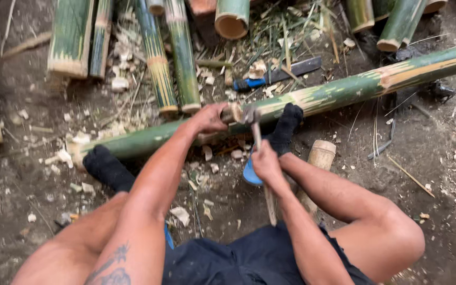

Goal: The person uses a hammer and a wooden mallet to carve a hole into a bamboo pole. They repeatedly strike the mallet to deepen the hole, then insert a bamboo segment to test the fit.

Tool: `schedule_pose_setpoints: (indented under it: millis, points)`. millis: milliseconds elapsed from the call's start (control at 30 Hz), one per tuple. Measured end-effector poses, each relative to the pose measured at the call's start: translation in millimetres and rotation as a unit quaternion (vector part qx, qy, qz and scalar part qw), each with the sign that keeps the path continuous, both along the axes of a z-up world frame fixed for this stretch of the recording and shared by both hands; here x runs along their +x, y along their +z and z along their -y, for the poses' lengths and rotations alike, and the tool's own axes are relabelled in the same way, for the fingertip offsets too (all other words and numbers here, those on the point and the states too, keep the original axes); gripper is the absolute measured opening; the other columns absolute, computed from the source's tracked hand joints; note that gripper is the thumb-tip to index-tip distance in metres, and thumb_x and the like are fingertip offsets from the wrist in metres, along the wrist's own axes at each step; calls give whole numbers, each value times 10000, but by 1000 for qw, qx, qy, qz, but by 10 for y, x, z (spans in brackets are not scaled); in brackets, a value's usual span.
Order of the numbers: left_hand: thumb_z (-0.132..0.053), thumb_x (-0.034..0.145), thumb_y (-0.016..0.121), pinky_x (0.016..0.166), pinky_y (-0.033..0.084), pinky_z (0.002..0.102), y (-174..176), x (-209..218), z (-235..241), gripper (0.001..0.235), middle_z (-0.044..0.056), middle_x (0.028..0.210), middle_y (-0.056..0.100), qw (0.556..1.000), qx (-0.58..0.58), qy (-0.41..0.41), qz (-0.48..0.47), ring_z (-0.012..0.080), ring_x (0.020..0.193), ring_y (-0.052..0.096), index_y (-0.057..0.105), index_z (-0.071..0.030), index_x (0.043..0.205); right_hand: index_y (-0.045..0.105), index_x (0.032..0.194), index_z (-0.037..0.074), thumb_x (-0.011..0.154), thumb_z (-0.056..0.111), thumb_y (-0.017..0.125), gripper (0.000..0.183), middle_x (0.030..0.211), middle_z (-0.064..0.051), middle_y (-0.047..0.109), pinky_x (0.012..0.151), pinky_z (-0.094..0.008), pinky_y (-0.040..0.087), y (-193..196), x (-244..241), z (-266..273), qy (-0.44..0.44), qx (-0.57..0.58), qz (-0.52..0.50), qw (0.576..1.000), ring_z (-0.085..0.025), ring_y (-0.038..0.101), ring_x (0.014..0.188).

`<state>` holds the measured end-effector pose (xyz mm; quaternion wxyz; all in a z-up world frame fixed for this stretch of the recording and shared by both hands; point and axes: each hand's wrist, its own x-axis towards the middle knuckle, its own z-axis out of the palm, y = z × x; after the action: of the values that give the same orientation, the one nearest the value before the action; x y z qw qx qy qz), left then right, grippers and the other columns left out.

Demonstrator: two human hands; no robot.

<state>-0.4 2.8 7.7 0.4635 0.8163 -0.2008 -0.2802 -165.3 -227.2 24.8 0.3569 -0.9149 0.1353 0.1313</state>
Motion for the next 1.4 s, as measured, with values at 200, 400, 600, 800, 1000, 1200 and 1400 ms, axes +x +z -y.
schedule_pose_setpoints:
  millis: [200, 400, 600, 800, 1000, 1200, 1400]
  points:
    - [-170, 672, 862, 857, 556, 411, 217, -57, 8, 541, 137, 993, 736, 999, 25, -13, -35, 279, 911, 703, 595, -82, 1134, 435, 1155, 22, 1094, 78, 496, 103, 890, -54, 515, 454, -306, 443, 1083, 413, 736, -117, 123, 248, 954, -149, 505, 602]
    - [-161, 643, 863, 848, 560, 437, 156, -67, 15, 629, 140, 1023, 720, 999, 29, -9, -41, 303, 922, 697, 503, -87, 1153, 471, 1156, 18, 994, 115, 523, 196, 908, -198, 621, 641, -419, 508, 756, 355, -347, -52, 51, 155, 985, -333, 625, 777]
    - [-171, 680, 841, 864, 571, 441, 160, -178, 10, 538, 127, 1031, 743, 1000, -4, 6, 20, 301, 961, 720, 572, -103, 1141, 528, 1124, 22, 932, 118, 554, 216, 937, -281, 697, 759, -484, 544, 191, 76, -376, -6, 26, -8, 1000, -460, 701, 913]
    - [-148, 627, 840, 836, 559, 448, 521, -552, -325, 506, 111, 982, 746, 995, 32, -92, 37, 295, 955, 713, 634, -130, 1089, 571, 1090, 31, 939, 131, 564, 181, 815, -183, 685, 663, -415, 554, 14, 106, -282, -25, 57, 18, 998, -287, 707, 724]
    - [-194, 748, 827, 931, 554, 467, 700, -302, -35, 417, 41, 1111, 756, 976, -7, 217, 2, 239, 1058, 709, 621, -182, 1111, 527, 1075, 49, 940, 92, 528, 141, 675, -37, 499, 416, -344, 392, -159, -35, -221, -113, 200, -61, 971, -146, 461, 491]
    - [-365, 880, 816, 909, 589, 419, 743, 110, -425, 635, 97, 1145, 665, 872, -218, 437, 31, 216, 1028, 684, 440, -96, 1315, 549, 1063, 46, 955, 77, 533, 113, 696, 1, 529, 421, -283, 427, -329, -121, -195, -65, 201, -26, 977, -88, 497, 523]
    - [-310, 885, 773, 873, 625, 377, 548, -372, -989, 577, 59, 1146, 667, 786, -361, 502, 0, 183, 1008, 686, 525, -99, 1361, 543, 1085, 63, 948, 81, 531, 138, 703, -5, 509, 420, -298, 409, -261, -81, -330, -55, 213, -91, 971, -98, 463, 510]
